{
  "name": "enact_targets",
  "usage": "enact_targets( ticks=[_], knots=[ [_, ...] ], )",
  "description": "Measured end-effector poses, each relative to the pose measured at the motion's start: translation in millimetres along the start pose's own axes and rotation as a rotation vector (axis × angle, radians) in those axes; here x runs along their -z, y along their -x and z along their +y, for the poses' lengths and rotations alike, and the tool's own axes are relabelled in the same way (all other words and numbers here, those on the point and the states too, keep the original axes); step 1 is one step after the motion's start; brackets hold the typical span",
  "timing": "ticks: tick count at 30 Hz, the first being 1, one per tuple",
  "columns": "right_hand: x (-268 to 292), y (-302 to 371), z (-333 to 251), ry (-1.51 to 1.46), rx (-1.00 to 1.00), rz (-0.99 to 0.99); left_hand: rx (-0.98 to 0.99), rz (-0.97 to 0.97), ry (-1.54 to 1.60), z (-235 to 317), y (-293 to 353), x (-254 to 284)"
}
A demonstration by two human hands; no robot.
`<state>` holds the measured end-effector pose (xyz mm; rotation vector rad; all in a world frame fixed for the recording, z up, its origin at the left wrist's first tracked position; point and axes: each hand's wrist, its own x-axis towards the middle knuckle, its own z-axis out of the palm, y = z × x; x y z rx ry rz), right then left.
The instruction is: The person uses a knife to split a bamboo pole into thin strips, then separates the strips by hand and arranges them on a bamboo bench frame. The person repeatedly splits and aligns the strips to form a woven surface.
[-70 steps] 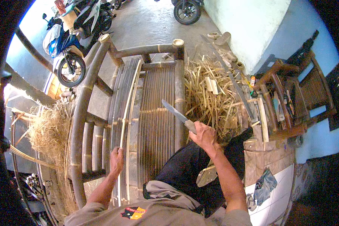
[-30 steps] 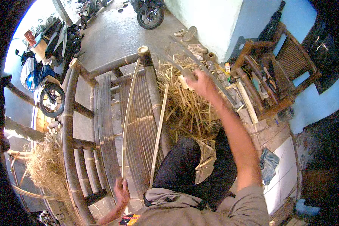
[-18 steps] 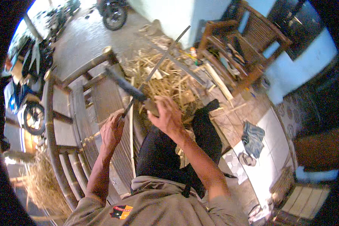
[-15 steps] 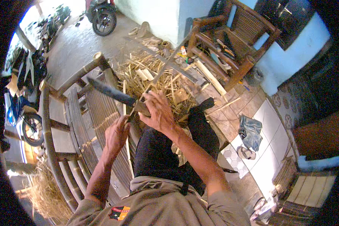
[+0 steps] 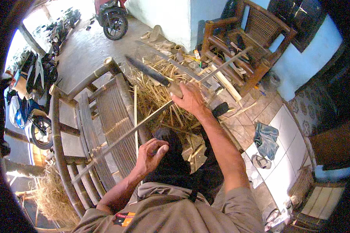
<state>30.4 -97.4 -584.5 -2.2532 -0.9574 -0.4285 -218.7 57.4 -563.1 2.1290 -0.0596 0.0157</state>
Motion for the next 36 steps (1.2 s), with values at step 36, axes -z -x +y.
enact_targets(
  ticks=[36],
  knots=[
    [11, 78, -107, -0.684, -0.507, 0.108, -0.381, 1.083, 0.856, 114, -177, 120]
  ],
)
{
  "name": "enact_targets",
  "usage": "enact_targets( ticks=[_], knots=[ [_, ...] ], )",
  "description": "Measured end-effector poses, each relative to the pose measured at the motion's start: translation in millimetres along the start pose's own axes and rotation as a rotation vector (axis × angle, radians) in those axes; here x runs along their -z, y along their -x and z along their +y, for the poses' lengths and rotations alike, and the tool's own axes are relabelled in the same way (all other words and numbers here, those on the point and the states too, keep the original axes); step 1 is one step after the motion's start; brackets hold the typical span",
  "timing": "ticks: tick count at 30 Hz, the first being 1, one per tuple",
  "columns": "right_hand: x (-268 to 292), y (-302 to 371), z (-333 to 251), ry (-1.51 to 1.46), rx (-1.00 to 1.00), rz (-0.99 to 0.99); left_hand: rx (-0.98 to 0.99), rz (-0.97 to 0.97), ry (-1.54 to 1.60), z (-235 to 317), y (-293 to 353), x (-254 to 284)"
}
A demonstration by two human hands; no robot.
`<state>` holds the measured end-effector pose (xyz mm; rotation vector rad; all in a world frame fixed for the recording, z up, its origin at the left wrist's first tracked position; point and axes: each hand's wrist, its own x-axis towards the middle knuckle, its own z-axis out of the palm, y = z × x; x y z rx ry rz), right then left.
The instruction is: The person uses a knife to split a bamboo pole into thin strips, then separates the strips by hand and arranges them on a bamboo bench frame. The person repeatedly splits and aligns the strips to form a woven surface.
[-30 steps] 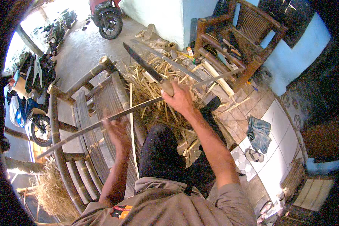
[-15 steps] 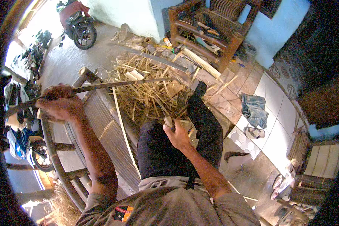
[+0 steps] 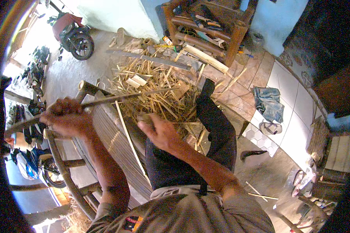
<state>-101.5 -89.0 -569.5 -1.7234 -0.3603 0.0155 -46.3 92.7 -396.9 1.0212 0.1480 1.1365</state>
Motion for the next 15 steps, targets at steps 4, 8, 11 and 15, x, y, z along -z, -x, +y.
enact_targets(
  ticks=[4, 8, 11, 15],
  knots=[
    [-6, -23, -40, -0.166, 0.234, -0.020, -0.179, -0.181, 0.006, 11, 8, -12],
    [-27, -39, -42, 0.028, 0.215, 0.035, -0.230, -0.213, -0.070, -11, 12, -11],
    [-41, -42, -26, 0.040, -0.013, -0.063, -0.286, -0.144, -0.091, -20, 10, -9],
    [-40, -41, -3, 0.246, 0.066, -0.061, -0.224, -0.202, -0.082, -18, 2, -13]
  ],
)
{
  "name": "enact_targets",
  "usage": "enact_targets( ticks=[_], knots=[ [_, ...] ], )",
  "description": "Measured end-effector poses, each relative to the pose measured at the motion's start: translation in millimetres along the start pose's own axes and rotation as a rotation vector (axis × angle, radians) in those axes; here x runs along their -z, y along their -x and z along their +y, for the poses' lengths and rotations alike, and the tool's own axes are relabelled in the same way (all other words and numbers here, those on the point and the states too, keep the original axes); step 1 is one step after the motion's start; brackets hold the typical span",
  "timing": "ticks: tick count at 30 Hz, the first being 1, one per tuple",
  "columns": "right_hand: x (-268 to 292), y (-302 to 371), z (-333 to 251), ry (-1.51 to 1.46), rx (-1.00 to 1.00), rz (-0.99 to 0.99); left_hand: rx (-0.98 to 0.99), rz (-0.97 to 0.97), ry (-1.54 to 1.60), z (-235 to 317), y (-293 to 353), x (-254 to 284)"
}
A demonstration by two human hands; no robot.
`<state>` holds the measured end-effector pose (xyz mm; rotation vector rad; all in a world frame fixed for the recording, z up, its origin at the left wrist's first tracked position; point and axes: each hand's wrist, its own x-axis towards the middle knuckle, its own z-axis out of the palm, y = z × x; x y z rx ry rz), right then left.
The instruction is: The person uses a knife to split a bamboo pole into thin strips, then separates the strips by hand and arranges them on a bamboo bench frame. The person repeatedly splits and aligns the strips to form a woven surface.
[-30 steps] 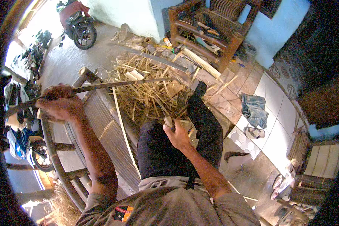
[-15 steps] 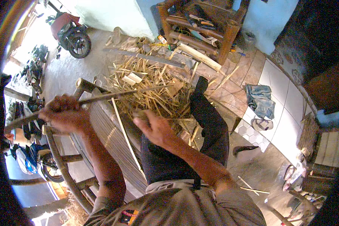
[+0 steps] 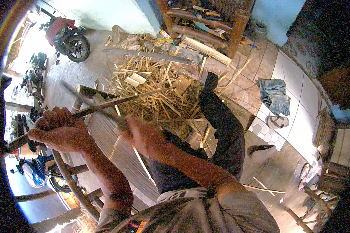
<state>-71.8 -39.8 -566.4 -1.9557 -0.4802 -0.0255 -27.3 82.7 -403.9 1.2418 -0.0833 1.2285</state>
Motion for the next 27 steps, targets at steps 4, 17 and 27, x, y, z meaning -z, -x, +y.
enact_targets(
  ticks=[4, 17, 27],
  knots=[
    [-3, -5, 24, -0.078, -0.146, -0.039, -0.039, 0.043, -0.100, 1, -5, -2],
    [-29, -28, 105, -0.012, -0.161, -0.057, -0.077, 0.186, -0.248, -22, -37, 1],
    [-56, -44, 224, 0.119, -0.425, -0.121, -0.067, 0.124, -0.228, -54, -95, 44]
  ],
)
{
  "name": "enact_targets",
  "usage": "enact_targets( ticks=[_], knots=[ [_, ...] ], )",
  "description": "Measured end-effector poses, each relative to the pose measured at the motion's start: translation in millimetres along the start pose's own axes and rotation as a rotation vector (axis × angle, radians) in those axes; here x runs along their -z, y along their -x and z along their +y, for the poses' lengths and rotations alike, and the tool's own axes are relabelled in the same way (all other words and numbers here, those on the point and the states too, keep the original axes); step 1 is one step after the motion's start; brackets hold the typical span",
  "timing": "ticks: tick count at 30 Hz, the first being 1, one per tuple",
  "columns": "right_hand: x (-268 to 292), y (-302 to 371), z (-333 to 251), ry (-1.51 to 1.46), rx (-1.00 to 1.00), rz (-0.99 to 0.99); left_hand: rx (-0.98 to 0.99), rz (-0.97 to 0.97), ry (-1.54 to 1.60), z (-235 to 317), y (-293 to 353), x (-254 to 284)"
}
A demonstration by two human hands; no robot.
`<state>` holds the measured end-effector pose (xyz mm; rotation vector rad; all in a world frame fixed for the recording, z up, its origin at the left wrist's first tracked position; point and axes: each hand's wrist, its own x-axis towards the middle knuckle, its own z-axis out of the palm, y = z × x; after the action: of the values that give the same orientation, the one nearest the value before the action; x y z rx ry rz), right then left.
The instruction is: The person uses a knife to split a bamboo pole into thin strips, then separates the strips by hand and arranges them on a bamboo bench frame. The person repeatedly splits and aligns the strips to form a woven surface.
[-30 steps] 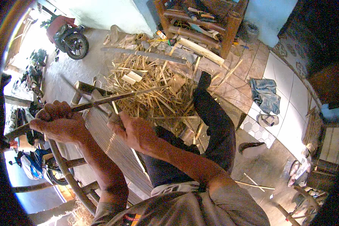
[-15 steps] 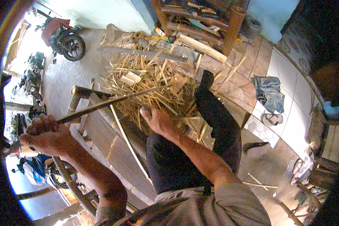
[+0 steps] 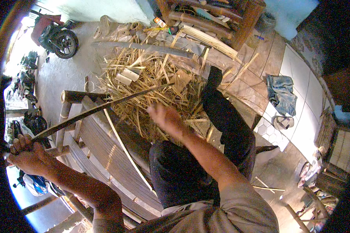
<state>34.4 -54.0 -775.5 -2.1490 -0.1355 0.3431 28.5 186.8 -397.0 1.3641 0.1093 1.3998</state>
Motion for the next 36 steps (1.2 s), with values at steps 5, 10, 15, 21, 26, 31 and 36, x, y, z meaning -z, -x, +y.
enact_targets(
  ticks=[5, 10, 15, 21, 26, 31, 36],
  knots=[
    [-9, -21, 29, -0.051, -0.002, -0.102, -0.166, 0.026, -0.307, -28, -28, 19],
    [-23, -41, 66, 0.208, -0.036, 0.027, -0.097, -0.057, -0.289, -63, -88, 58],
    [-35, -52, 108, 0.129, 0.090, 0.023, -0.158, -0.194, -0.542, -103, -184, 141],
    [-25, -55, 159, 0.091, -0.177, 0.052, -0.216, -0.358, -0.799, -130, -284, 209],
    [-32, -49, 197, 0.216, -0.008, 0.101, -0.333, -0.350, -0.957, -148, -291, 204],
    [-32, -37, 226, 0.224, -0.247, 0.153, -0.232, -0.255, -0.709, -142, -258, 165],
    [-24, -40, 231, 0.289, -0.257, -0.070, -0.197, -0.015, -0.492, -130, -191, 103]
  ],
)
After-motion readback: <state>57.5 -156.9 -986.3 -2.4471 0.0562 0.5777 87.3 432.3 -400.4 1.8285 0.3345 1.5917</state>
